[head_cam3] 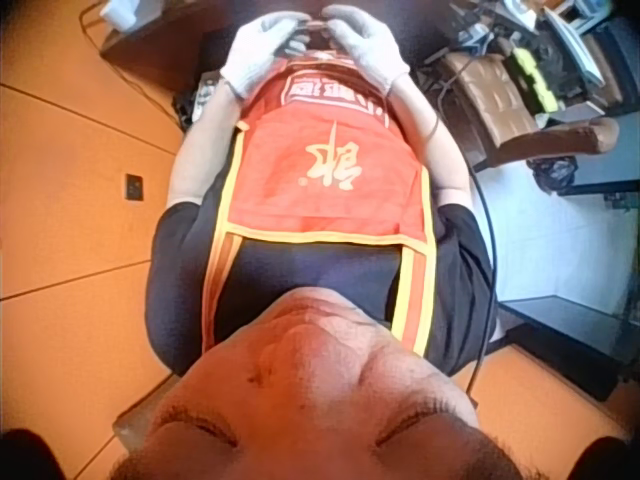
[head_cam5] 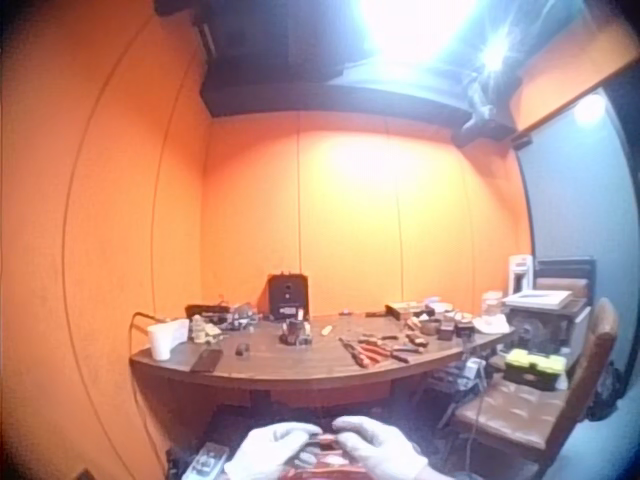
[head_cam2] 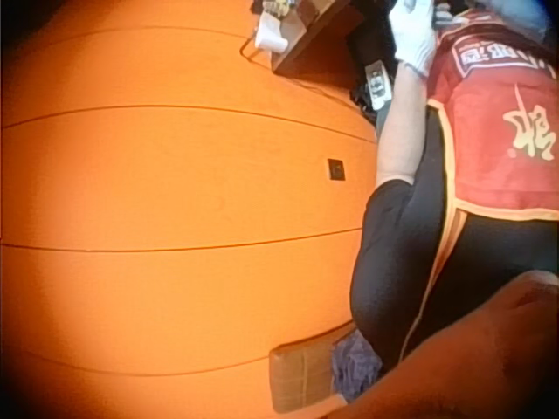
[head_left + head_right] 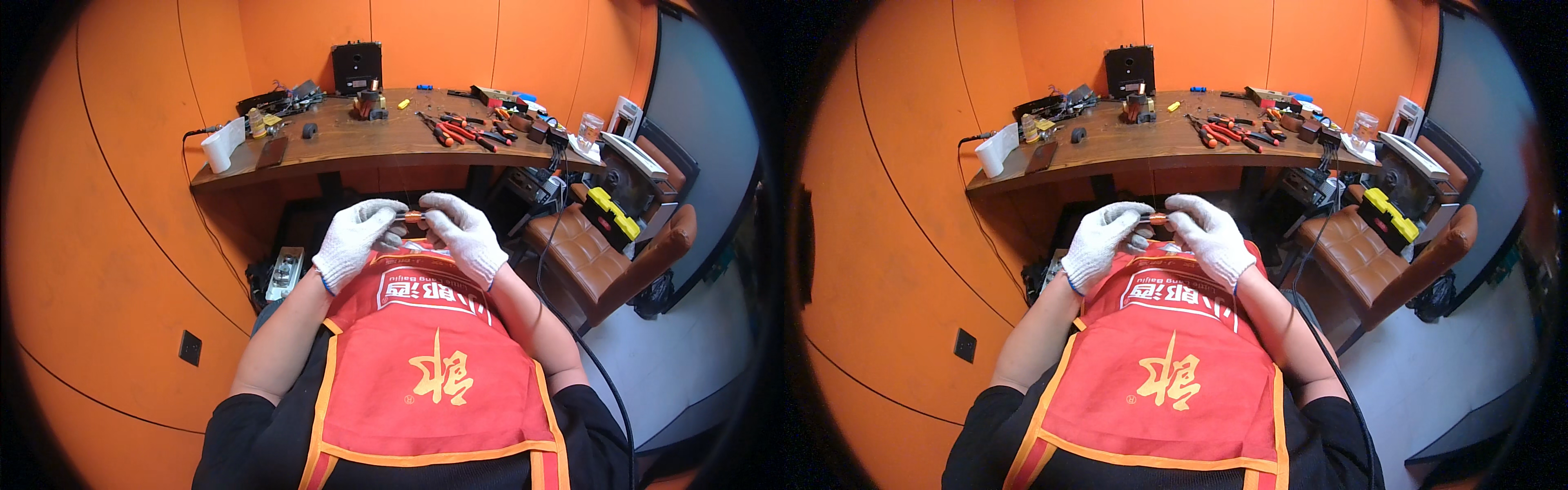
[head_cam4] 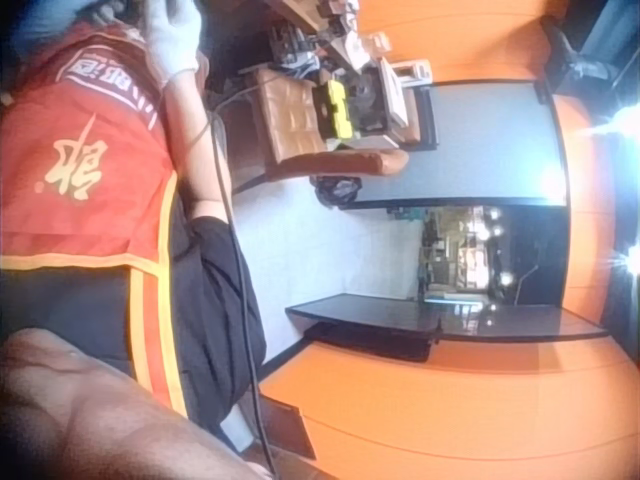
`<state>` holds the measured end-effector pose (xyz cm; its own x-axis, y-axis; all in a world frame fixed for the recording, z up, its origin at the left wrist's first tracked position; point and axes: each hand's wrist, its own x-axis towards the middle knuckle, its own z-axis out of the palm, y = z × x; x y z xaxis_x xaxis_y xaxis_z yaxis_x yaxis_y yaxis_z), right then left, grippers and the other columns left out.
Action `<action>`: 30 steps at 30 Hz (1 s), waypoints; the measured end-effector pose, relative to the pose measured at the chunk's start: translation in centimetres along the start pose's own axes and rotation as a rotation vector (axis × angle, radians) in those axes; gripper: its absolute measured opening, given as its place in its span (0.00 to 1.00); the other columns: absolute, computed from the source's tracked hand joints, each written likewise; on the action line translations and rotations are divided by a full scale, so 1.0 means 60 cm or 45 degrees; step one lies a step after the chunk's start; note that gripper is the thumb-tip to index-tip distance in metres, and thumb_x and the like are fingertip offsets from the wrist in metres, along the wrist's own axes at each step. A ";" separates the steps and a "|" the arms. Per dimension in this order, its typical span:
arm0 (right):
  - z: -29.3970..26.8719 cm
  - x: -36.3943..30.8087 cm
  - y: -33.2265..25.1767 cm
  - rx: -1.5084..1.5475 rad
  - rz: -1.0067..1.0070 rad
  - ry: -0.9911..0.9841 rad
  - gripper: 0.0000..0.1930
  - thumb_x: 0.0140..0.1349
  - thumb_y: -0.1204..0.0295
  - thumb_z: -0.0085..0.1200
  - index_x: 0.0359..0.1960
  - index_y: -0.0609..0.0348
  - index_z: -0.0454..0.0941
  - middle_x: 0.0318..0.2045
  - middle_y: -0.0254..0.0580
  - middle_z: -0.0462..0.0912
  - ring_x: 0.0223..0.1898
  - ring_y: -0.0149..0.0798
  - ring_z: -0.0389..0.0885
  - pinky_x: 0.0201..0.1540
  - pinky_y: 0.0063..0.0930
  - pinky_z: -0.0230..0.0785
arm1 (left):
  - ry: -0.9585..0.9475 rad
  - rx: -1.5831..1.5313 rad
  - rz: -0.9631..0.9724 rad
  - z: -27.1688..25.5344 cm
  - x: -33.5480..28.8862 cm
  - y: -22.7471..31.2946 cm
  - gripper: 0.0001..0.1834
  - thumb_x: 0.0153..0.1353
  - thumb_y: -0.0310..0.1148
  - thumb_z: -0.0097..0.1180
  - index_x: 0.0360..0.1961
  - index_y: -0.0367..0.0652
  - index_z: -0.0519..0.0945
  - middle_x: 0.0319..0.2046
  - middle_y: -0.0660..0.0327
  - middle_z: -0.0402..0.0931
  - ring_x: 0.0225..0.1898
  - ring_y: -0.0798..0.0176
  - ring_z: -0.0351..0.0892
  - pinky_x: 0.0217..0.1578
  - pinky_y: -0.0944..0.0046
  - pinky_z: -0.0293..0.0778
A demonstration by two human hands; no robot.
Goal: The person sits at a workbench and repeatedly handles a small cylindrical electronic component, rotating and inspecting it with gloved hands. They briefly reach for a tool on the bench but continue manipulating the component by hand throughout the clip.
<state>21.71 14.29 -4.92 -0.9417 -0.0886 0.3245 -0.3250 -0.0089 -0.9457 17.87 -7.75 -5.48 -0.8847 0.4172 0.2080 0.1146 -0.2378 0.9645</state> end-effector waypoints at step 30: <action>0.024 -0.010 0.016 -0.201 -0.137 -0.013 0.15 0.72 0.77 0.58 0.58 0.64 0.80 0.49 0.39 0.87 0.45 0.29 0.84 0.50 0.23 0.78 | -0.117 0.218 -0.256 -0.028 -0.021 0.040 0.17 0.77 0.38 0.56 0.57 0.38 0.81 0.37 0.58 0.86 0.31 0.69 0.84 0.35 0.69 0.82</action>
<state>22.07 12.92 -6.07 -0.9002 -0.1058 0.4225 -0.4341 0.1375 -0.8903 18.48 -10.30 -3.70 -0.8534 0.5210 0.0162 0.0228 0.0062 0.9997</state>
